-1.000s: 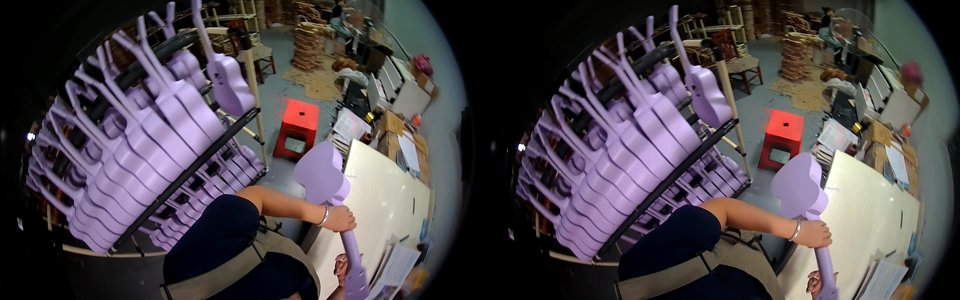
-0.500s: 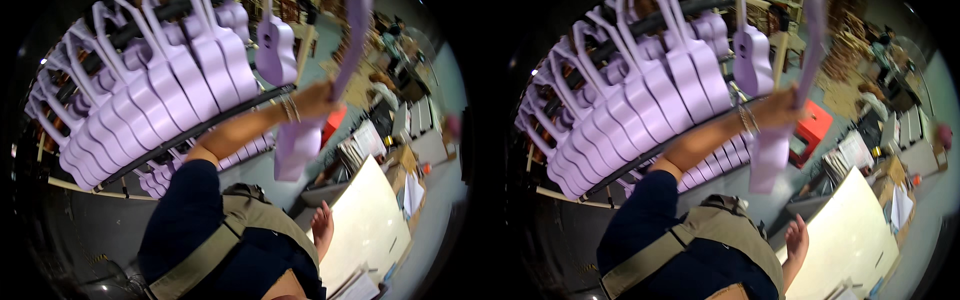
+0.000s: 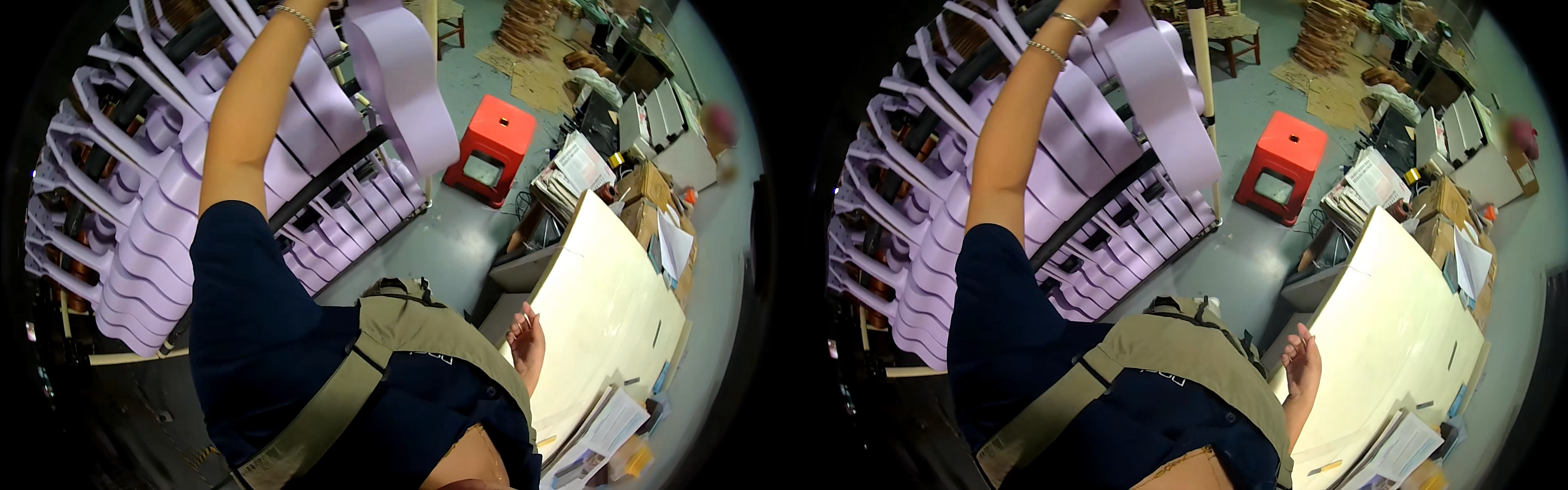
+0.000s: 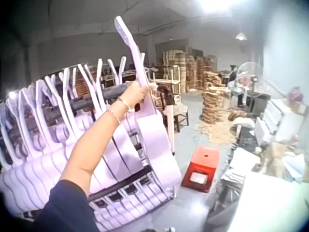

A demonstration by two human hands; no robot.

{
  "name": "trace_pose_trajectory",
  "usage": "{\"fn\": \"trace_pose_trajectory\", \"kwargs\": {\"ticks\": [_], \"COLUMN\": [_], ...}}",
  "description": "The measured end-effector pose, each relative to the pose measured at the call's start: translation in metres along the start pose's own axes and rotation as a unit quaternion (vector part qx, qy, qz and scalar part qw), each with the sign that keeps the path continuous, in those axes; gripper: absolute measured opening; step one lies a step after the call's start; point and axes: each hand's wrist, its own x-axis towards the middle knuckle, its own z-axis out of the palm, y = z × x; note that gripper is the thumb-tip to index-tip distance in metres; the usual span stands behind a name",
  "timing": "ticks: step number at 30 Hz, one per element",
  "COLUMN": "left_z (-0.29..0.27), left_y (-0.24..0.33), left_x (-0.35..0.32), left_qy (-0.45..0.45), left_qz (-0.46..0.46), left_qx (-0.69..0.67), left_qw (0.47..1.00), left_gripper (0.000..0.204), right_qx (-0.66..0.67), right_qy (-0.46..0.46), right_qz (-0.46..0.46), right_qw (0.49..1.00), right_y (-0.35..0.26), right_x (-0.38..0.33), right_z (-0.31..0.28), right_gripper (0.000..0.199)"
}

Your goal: The person uses a utility knife to trim the edges of a purple plastic part, then smooths the edges with a sanding block. The person repeats this process on multiple parts, placing finished items on a nearby rack.

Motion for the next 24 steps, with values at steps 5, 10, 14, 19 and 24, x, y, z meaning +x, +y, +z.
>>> {"fn": "trace_pose_trajectory", "kwargs": {"ticks": [5, 10, 14, 19, 24], "left_z": [-0.007, -0.023, -0.036, -0.035, -0.024], "left_y": [-0.031, -0.087, -0.128, -0.156, -0.198], "left_x": [0.023, 0.05, 0.065, 0.073, 0.072], "left_qy": [0.018, 0.049, -0.022, -0.024, 0.025], "left_qz": [0.007, 0.022, -0.096, -0.123, -0.095], "left_qx": [-0.07, -0.06, -0.122, -0.031, 0.018], "left_qw": [0.997, 0.997, 0.988, 0.992, 0.995], "left_gripper": [0.031, 0.027, 0.032, 0.034, 0.051], "right_qx": [0.024, 0.025, 0.025, 0.029, 0.017], "right_qy": [0.035, 0.052, 0.059, 0.074, 0.09], "right_qz": [-0.025, -0.028, -0.032, -0.038, -0.04], "right_qw": [0.999, 0.998, 0.997, 0.996, 0.995], "right_y": [-0.003, -0.004, -0.001, 0.0, -0.001], "right_x": [0.003, 0.014, 0.024, 0.033, 0.035], "right_z": [0.002, 0.016, 0.025, 0.042, 0.055], "right_gripper": [0.045, 0.045, 0.044, 0.045, 0.046]}}
